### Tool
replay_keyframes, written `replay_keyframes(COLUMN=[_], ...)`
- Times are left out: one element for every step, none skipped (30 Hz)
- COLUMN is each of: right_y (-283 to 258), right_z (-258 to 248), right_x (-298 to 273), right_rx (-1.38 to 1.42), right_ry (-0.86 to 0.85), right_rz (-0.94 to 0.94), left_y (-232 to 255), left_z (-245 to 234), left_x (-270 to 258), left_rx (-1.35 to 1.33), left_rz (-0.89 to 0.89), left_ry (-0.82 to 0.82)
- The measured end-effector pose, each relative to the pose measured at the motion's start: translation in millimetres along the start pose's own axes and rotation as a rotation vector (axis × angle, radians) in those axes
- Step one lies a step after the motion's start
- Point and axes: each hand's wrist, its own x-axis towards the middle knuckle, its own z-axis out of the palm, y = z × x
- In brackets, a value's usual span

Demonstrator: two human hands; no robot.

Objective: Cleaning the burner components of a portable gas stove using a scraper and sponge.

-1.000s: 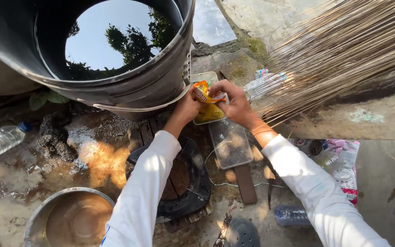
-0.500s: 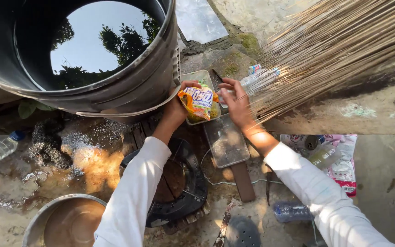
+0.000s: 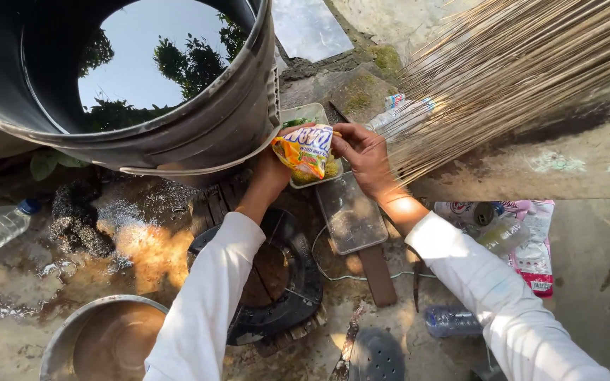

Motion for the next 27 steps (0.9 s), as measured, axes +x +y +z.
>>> replay_keyframes(right_y=[-1, -2, 2, 5, 8, -15, -39, -62, -67, -71, -75, -62, -50, -37, -35, -35, -34, -34, -34, -35, -36, -38, -40, -41, -41, -42, -39], right_z=[0, 0, 0, -1, -2, 8, 19, 29, 31, 33, 35, 31, 26, 22, 21, 20, 19, 20, 21, 22, 22, 23, 24, 26, 28, 29, 27], right_x=[-1, -1, -2, -2, -3, -7, -11, -15, -17, -18, -19, -17, -14, -13, -15, -14, -12, -13, -14, -13, -12, -11, -10, -10, -9, -11, -11], right_rx=[-0.048, -0.097, -0.096, -0.105, -0.113, -0.112, -0.449, -0.787, -0.787, -0.732, -0.674, -0.673, -0.705, -0.738, -0.737, -0.719, -0.701, -0.701, -0.651, -0.602, -0.602, -0.622, -0.643, -0.643, -0.636, -0.629, -0.631], right_ry=[0.027, 0.053, 0.053, 0.023, -0.009, -0.009, 0.004, 0.014, 0.014, -0.116, -0.245, -0.244, -0.189, -0.131, -0.127, -0.142, -0.156, -0.156, -0.163, -0.17, -0.17, -0.165, -0.16, -0.161, -0.143, -0.125, -0.125], right_rz=[0.002, 0.004, 0.003, -0.109, -0.221, -0.22, -0.418, -0.613, -0.613, -0.56, -0.507, -0.506, -0.54, -0.571, -0.568, -0.557, -0.547, -0.544, -0.512, -0.483, -0.482, -0.501, -0.52, -0.522, -0.507, -0.489, -0.488], left_y=[-3, -7, -23, -38, -54, -55, -56, -56, -53, -49, -46, -43, -41, -38, -43, -46, -49, -50, -50, -51, -51, -52, -53, -31, -10, 11, 23], left_z=[-1, -2, -6, -9, -13, -13, -14, -14, -12, -12, -11, -8, -5, -3, 0, 1, 3, 3, 2, 2, -1, -5, -8, -7, -5, -3, 0], left_x=[-1, -1, -1, 0, 0, 0, -1, 0, -1, -2, -3, -5, -8, -11, -13, -13, -13, -15, -17, -18, -19, -21, -22, -23, -23, -25, -27], left_rx=[0.087, 0.174, 0.174, 0.364, 0.555, 0.555, 0.563, 0.572, 0.572, 0.502, 0.431, 0.432, 0.465, 0.498, 0.499, 0.301, 0.102, 0.102, 0.063, 0.025, 0.025, 0.248, 0.469, 0.469, 0.344, 0.214, 0.213], left_rz=[-0.013, -0.026, -0.026, -0.063, -0.101, -0.102, -0.124, -0.144, -0.144, -0.073, -0.002, -0.003, -0.072, -0.142, -0.145, -0.171, -0.196, -0.199, -0.248, -0.295, -0.295, -0.14, 0.018, 0.02, 0.137, 0.251, 0.251], left_ry=[-0.007, -0.014, -0.013, 0.047, 0.108, 0.108, 0.116, 0.125, 0.125, 0.121, 0.116, 0.115, 0.032, -0.054, -0.058, -0.075, -0.092, -0.092, -0.14, -0.188, -0.188, -0.198, -0.207, -0.206, -0.238, -0.274, -0.274])
